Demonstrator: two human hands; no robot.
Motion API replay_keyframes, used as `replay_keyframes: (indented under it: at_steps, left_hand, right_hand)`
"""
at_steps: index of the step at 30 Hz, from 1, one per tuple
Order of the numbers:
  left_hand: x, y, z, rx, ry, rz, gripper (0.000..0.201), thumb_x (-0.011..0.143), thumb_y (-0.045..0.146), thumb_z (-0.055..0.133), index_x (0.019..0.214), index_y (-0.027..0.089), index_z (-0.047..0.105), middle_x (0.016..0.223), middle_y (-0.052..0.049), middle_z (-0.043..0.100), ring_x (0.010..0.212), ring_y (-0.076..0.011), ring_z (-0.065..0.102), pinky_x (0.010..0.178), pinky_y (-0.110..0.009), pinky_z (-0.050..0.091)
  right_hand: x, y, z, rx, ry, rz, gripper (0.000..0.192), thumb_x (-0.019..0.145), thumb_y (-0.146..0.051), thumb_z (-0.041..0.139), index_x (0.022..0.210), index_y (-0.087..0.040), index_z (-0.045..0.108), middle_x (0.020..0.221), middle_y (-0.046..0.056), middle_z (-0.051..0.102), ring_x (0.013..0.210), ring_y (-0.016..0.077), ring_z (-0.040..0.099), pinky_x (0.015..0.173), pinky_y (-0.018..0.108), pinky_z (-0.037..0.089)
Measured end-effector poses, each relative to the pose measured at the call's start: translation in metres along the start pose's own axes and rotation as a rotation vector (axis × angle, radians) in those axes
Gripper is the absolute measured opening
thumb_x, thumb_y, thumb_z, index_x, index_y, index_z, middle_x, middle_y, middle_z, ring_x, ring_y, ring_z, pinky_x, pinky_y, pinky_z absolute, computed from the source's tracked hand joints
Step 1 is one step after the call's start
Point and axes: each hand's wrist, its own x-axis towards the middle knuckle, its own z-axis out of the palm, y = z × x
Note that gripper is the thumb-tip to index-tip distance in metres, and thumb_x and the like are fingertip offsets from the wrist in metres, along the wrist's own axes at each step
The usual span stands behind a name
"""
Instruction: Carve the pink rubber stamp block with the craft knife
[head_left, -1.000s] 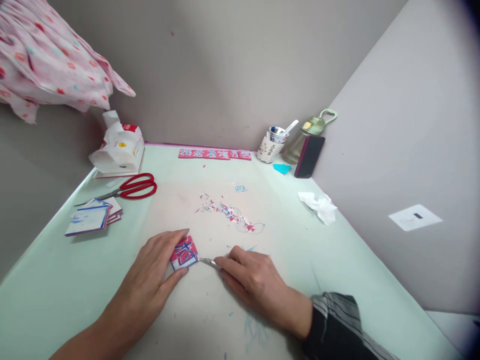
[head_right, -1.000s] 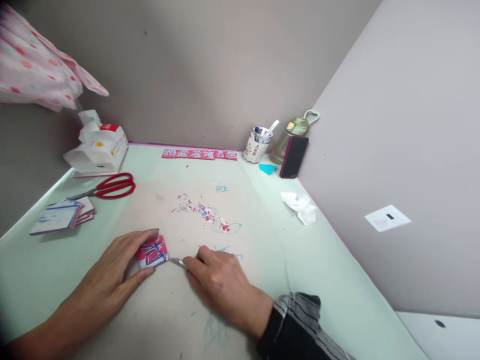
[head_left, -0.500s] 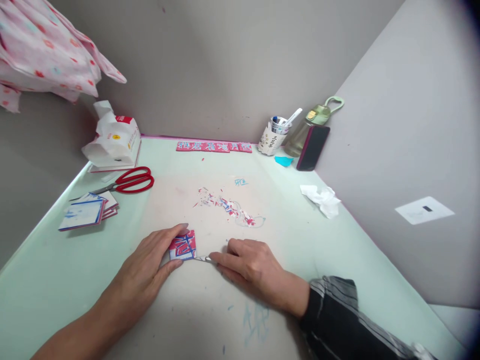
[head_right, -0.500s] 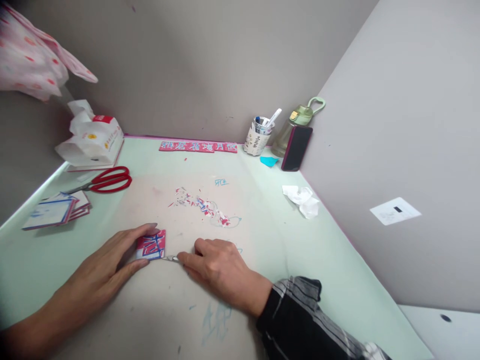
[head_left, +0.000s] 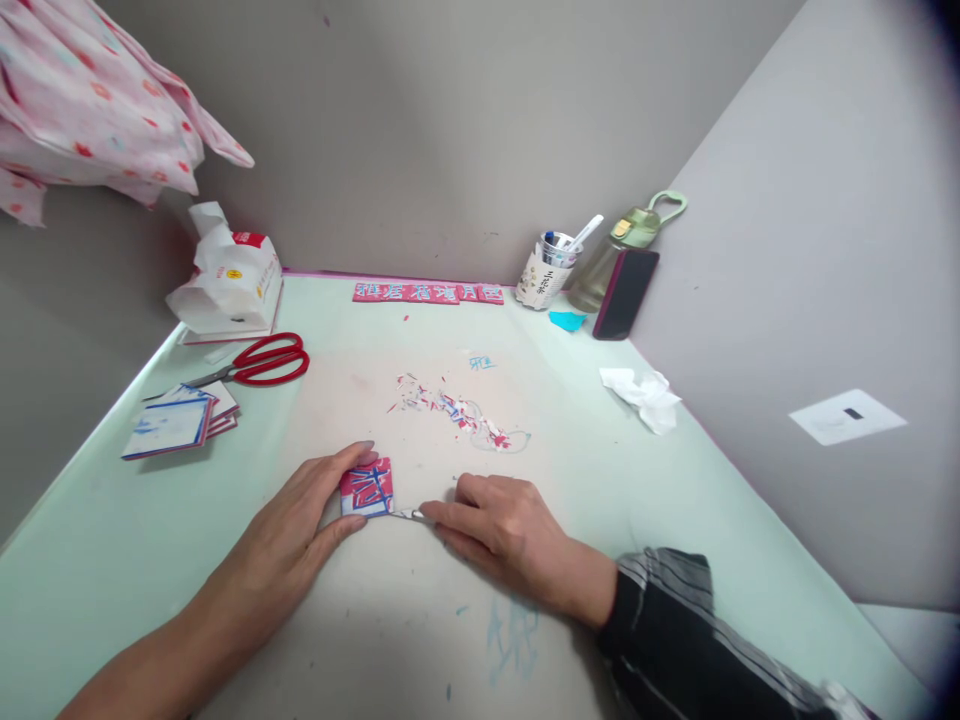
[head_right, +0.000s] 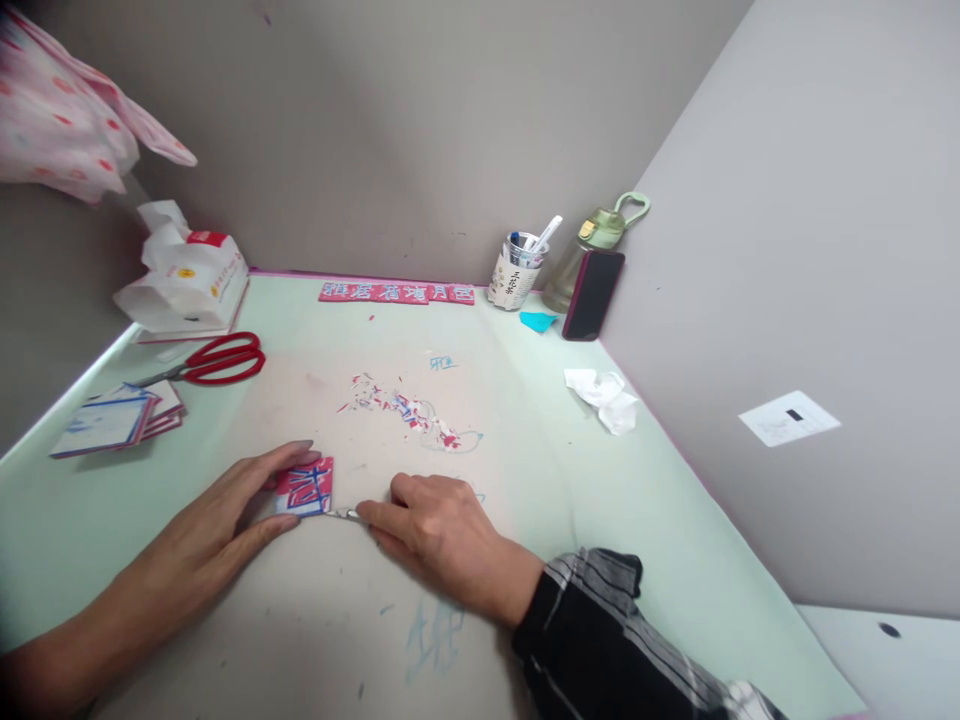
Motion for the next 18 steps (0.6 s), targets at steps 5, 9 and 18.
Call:
replay_keyframes:
  at_steps: [5,9,18]
  left_hand:
    - [0.0015,-0.0005,-0.0009,-0.01,-0.007,0.008,0.045,0.105,0.038,0.045,0.148,0.027,0.042,0.141,-0.008,0.065,0.128,-0.0261,0.065,0.103,-0.041,0.057]
    - [0.0022,0.001,-0.0014,-0.005,-0.038,-0.015,0.045,0.105,0.037,0.045,0.148,0.027,0.041,0.143,-0.009,0.064,0.131,-0.0263,0.063,0.104,-0.041,0.057]
    - [0.0037,0.0046,-0.0045,-0.032,-0.058,-0.029,0.044,0.103,0.038,0.046,0.145,0.026,0.046,0.14,-0.009,0.065,0.13,-0.0267,0.064,0.105,-0.042,0.056]
  right_hand:
    - [-0.0001,0.0003,0.0001,-0.002,-0.004,0.003,0.028,0.11,-0.027,0.046,0.116,-0.02,0.072,0.081,0.001,0.061,0.065,0.0133,0.053,0.059,0.027,0.038]
    - [-0.0003,0.0005,-0.0002,0.007,0.015,-0.008,0.026,0.109,-0.026,0.048,0.116,-0.019,0.072,0.081,0.001,0.061,0.064,0.0138,0.052,0.058,0.028,0.037]
    - [0.0,0.0007,0.0021,0.002,0.027,0.001,0.024,0.107,-0.024,0.049,0.114,-0.02,0.072,0.082,0.001,0.061,0.065,0.0145,0.052,0.058,0.029,0.035]
